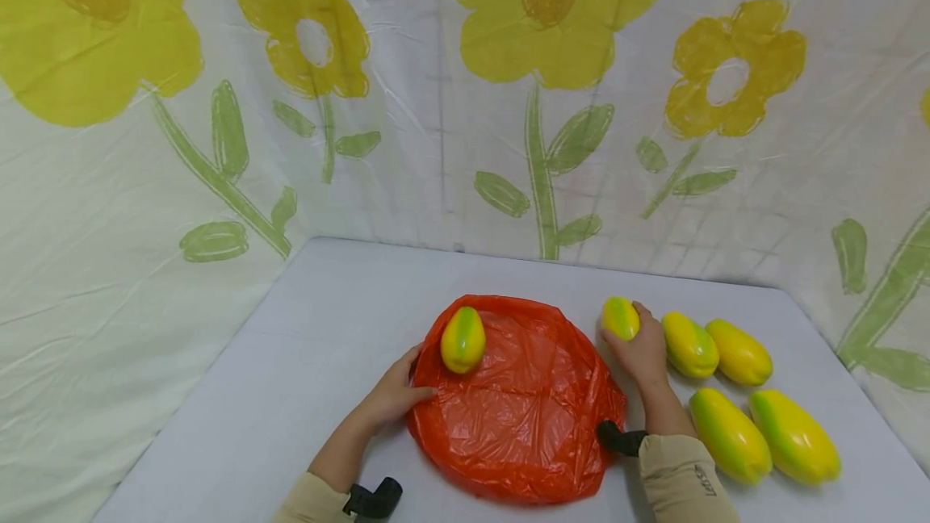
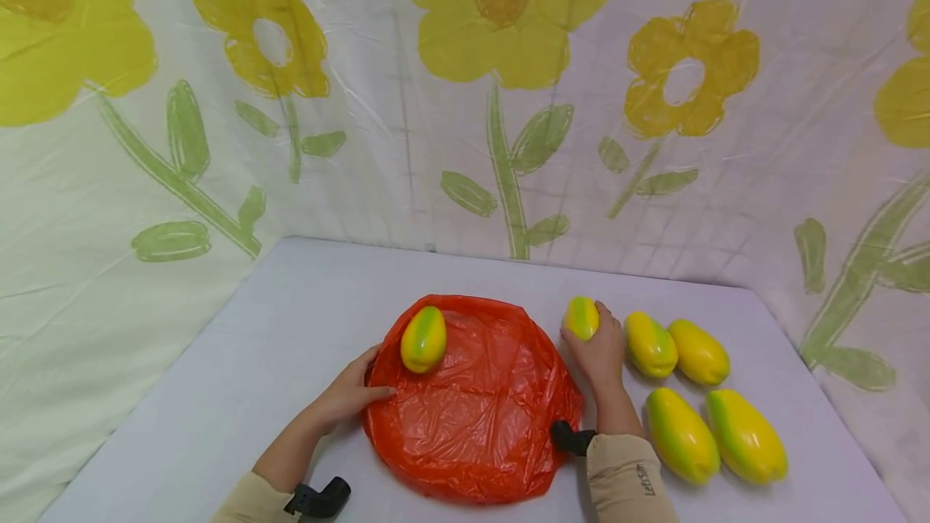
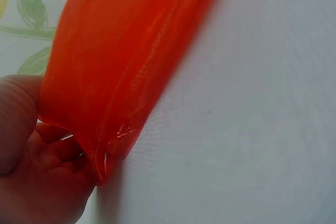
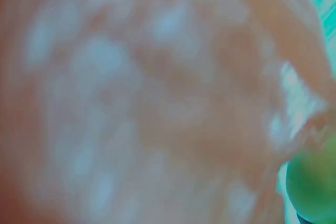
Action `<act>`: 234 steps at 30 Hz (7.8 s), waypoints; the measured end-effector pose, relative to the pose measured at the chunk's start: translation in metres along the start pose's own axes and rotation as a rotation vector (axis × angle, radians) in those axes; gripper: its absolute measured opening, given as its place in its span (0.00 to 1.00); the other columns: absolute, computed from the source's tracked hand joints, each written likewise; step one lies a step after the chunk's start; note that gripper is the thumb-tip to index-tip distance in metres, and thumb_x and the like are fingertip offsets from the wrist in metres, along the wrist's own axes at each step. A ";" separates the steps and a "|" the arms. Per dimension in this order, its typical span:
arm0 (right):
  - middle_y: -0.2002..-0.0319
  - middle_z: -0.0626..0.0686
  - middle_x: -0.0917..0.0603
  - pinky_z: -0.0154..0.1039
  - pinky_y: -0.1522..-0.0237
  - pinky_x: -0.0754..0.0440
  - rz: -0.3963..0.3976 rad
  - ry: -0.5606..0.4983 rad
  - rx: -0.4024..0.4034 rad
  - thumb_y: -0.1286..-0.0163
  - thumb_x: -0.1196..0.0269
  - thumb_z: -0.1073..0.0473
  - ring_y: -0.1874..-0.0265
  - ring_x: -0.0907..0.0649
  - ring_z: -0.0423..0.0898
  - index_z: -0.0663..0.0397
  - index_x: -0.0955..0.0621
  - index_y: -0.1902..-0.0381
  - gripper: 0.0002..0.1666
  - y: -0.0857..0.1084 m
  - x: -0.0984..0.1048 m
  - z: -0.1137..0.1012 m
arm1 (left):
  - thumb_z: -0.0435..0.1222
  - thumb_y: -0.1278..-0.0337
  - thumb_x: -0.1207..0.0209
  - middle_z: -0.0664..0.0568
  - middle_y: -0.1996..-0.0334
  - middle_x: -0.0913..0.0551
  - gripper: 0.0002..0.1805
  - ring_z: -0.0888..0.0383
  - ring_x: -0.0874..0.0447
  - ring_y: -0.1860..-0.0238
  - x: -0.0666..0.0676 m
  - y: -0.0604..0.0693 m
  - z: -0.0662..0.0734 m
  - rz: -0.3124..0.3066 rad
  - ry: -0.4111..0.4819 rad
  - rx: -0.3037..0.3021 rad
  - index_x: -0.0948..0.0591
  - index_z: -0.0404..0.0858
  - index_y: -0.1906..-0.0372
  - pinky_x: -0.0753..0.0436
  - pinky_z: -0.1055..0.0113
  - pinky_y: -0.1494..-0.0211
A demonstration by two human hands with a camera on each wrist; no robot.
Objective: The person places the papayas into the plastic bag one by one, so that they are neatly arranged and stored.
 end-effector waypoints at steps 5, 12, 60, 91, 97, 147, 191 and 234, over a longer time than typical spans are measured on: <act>0.33 0.68 0.40 0.60 0.36 0.36 -0.005 -0.023 0.002 0.38 0.39 0.51 0.41 0.35 0.62 0.59 0.50 0.28 0.49 0.001 0.000 -0.017 | 0.33 0.48 0.39 0.42 0.32 0.37 0.39 0.41 0.39 0.33 -0.001 0.000 0.001 -0.008 0.002 -0.002 0.43 0.39 0.30 0.25 0.50 0.41; 0.33 0.64 0.41 0.58 0.36 0.34 -0.035 -0.141 -0.026 0.38 0.39 0.52 0.41 0.35 0.59 0.54 0.51 0.27 0.48 0.007 -0.016 -0.040 | 0.32 0.47 0.40 0.41 0.32 0.38 0.39 0.41 0.39 0.33 -0.001 0.000 0.001 -0.004 0.017 -0.001 0.43 0.39 0.30 0.25 0.49 0.41; 0.42 0.53 0.29 0.52 0.44 0.23 -0.096 -0.402 0.003 0.44 0.32 0.50 0.47 0.26 0.52 0.46 0.39 0.32 0.45 0.048 -0.128 -0.101 | 0.32 0.48 0.39 0.43 0.31 0.38 0.40 0.40 0.41 0.32 -0.001 0.002 0.001 0.005 0.038 -0.004 0.42 0.42 0.30 0.21 0.51 0.44; 0.35 0.57 0.38 0.55 0.38 0.29 -0.148 -0.368 -0.004 0.34 0.42 0.50 0.41 0.32 0.55 0.54 0.45 0.30 0.41 0.056 -0.140 -0.099 | 0.32 0.48 0.39 0.42 0.31 0.38 0.40 0.40 0.41 0.32 -0.001 0.002 -0.001 0.007 0.042 -0.003 0.42 0.41 0.30 0.23 0.49 0.42; 0.37 0.57 0.36 0.54 0.40 0.27 -0.127 -0.371 0.005 0.35 0.41 0.52 0.43 0.30 0.54 0.55 0.43 0.31 0.39 0.055 -0.136 -0.101 | 0.33 0.47 0.40 0.42 0.31 0.39 0.39 0.40 0.41 0.32 0.000 0.001 0.001 0.003 0.033 -0.019 0.42 0.40 0.30 0.25 0.49 0.41; 0.26 0.61 0.63 0.70 0.36 0.47 -0.115 -0.037 -0.113 0.42 0.39 0.36 0.29 0.54 0.65 0.48 0.55 0.26 0.57 0.084 0.064 -0.007 | 0.31 0.47 0.41 0.41 0.31 0.39 0.39 0.40 0.40 0.32 0.000 0.001 0.000 0.016 0.033 -0.014 0.44 0.38 0.29 0.24 0.49 0.41; 0.31 0.69 0.45 0.62 0.38 0.41 -0.063 0.062 -0.265 0.40 0.38 0.39 0.36 0.42 0.65 0.60 0.47 0.29 0.52 0.110 0.091 0.086 | 0.32 0.47 0.40 0.41 0.32 0.38 0.40 0.41 0.38 0.33 -0.001 0.001 -0.001 0.004 0.044 0.004 0.43 0.39 0.29 0.22 0.50 0.44; 0.33 0.67 0.43 0.64 0.41 0.38 0.037 0.046 -0.291 0.45 0.36 0.37 0.42 0.38 0.63 0.56 0.50 0.28 0.58 0.111 0.072 0.091 | 0.32 0.47 0.40 0.41 0.31 0.39 0.40 0.41 0.42 0.31 -0.001 0.000 -0.004 0.018 0.011 0.024 0.44 0.39 0.29 0.30 0.46 0.37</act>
Point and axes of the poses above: each hand's wrist, its own y-axis away from the middle knuckle, its own x-axis out of the back of the hand, z = x × y, the point moved 9 cm from there along -y, towards the middle knuckle
